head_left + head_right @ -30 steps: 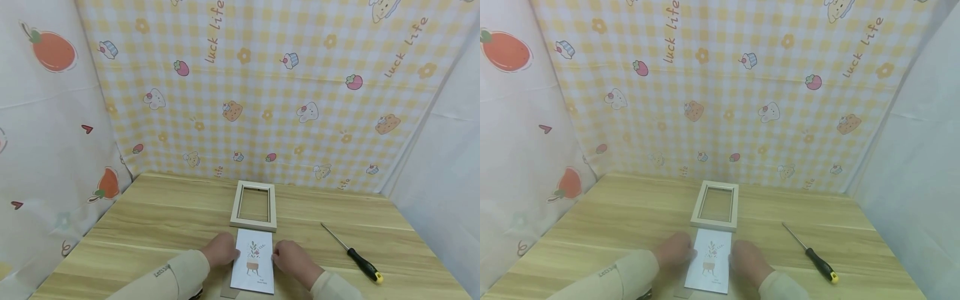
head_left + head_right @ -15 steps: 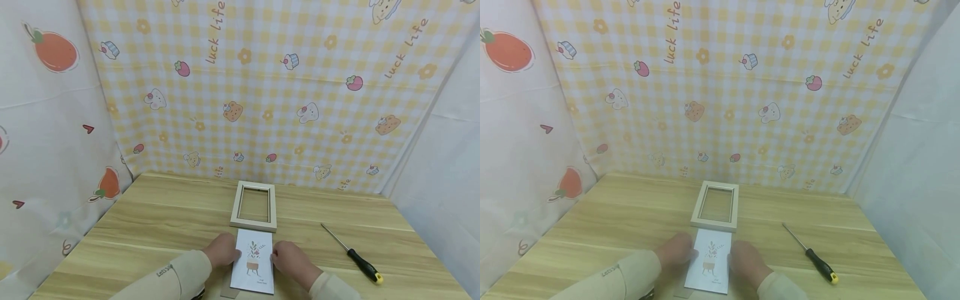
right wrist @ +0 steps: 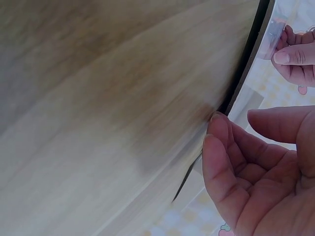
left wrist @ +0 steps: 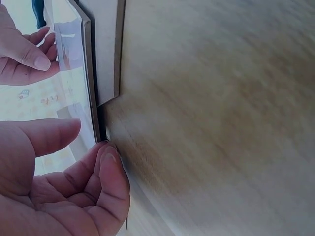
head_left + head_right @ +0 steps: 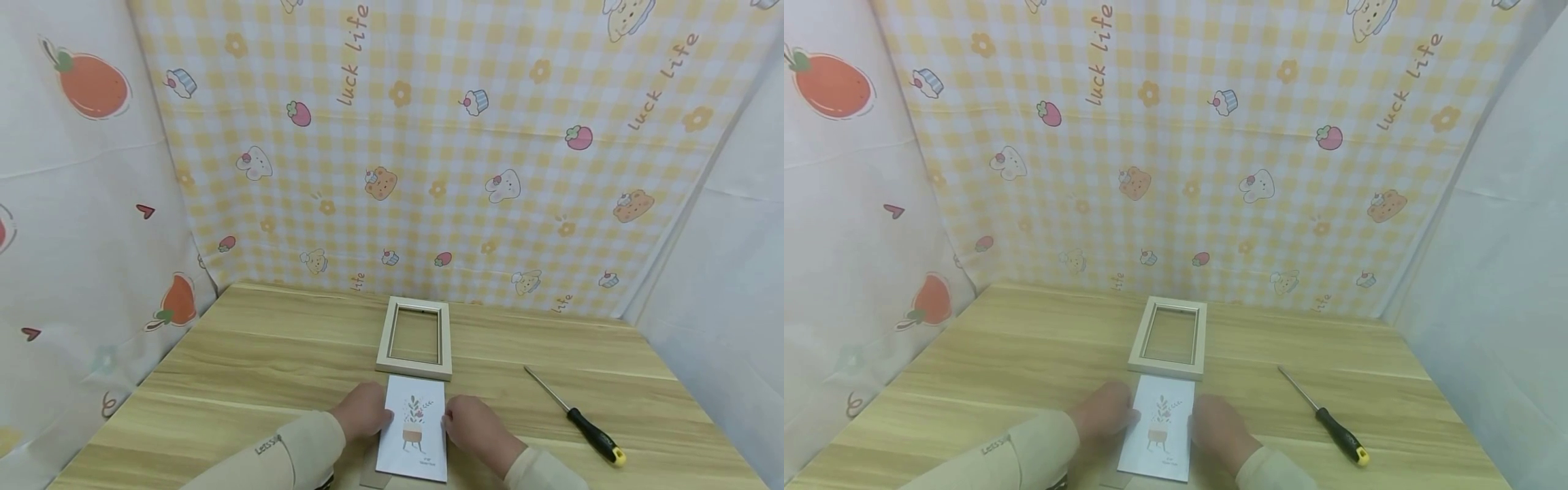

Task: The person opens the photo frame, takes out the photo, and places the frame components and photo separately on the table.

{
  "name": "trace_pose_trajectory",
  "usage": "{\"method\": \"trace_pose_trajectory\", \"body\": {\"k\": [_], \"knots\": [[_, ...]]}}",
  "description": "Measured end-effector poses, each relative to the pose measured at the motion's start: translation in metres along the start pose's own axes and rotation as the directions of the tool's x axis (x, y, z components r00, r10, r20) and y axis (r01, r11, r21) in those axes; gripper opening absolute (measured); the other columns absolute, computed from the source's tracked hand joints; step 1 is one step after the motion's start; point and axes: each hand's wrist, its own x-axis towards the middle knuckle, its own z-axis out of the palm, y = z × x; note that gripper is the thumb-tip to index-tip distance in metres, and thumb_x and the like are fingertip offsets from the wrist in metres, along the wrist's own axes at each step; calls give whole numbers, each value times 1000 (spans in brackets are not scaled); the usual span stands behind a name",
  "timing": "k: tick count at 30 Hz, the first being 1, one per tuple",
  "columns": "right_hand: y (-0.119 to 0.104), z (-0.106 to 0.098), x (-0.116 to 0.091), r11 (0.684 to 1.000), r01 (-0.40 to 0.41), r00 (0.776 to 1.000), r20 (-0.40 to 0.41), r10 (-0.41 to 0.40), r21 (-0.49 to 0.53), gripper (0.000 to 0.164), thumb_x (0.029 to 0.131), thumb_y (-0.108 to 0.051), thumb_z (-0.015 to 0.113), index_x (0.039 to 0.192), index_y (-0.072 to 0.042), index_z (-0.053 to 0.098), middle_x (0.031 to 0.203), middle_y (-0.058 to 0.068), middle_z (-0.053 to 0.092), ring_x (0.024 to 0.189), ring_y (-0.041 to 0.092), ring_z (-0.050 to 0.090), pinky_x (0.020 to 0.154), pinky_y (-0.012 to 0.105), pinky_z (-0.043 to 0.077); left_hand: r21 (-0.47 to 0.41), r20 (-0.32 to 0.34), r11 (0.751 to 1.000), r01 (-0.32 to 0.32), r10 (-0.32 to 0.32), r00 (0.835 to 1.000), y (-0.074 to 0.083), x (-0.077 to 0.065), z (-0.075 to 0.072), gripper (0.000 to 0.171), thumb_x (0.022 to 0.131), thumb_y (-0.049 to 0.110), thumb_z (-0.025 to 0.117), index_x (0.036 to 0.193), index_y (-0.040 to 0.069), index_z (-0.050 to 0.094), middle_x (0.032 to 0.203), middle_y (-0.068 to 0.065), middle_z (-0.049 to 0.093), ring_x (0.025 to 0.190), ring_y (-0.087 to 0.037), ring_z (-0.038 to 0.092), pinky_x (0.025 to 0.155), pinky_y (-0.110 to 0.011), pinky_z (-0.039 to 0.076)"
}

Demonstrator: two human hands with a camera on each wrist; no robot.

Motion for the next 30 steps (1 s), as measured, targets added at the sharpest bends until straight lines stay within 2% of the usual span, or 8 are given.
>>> {"method": "trace_pose_trajectory", "body": {"k": [10,18,24,30], "knots": [[-2,-2,-2,999,27,999,-32,-28,-22,17,87,-6,64,70,-4,64,58,-3,45,50,9,38,47,23,35,-20,-1,1000,-8,8,1000,0,0,0,20,85,4,63,67,4,57,54,-1,46,46,-12,39,45,-24,32],[-1,0,0,999,-45,999,3,45,20,14,88,-9,65,75,-4,65,60,-2,50,54,11,43,49,24,38,-27,-16,1000,-15,14,1000,1,-3,-2,21,86,3,63,65,3,58,54,-1,44,45,-11,37,44,-23,31],[1,1,2,997,-62,998,-13,62,42,16,87,-9,68,72,-5,63,60,-2,50,54,11,44,49,24,38,-21,-24,1000,-18,18,1000,1,-2,-2,16,87,4,62,71,0,61,57,-2,48,48,-13,40,46,-24,33],[0,0,3,995,-83,996,-19,84,50,17,86,-11,69,71,-6,61,59,-1,50,54,11,44,49,24,38,-30,-32,1000,8,-9,999,6,-3,-3,27,88,6,63,62,6,53,54,0,42,46,-11,37,45,-24,32]]}}
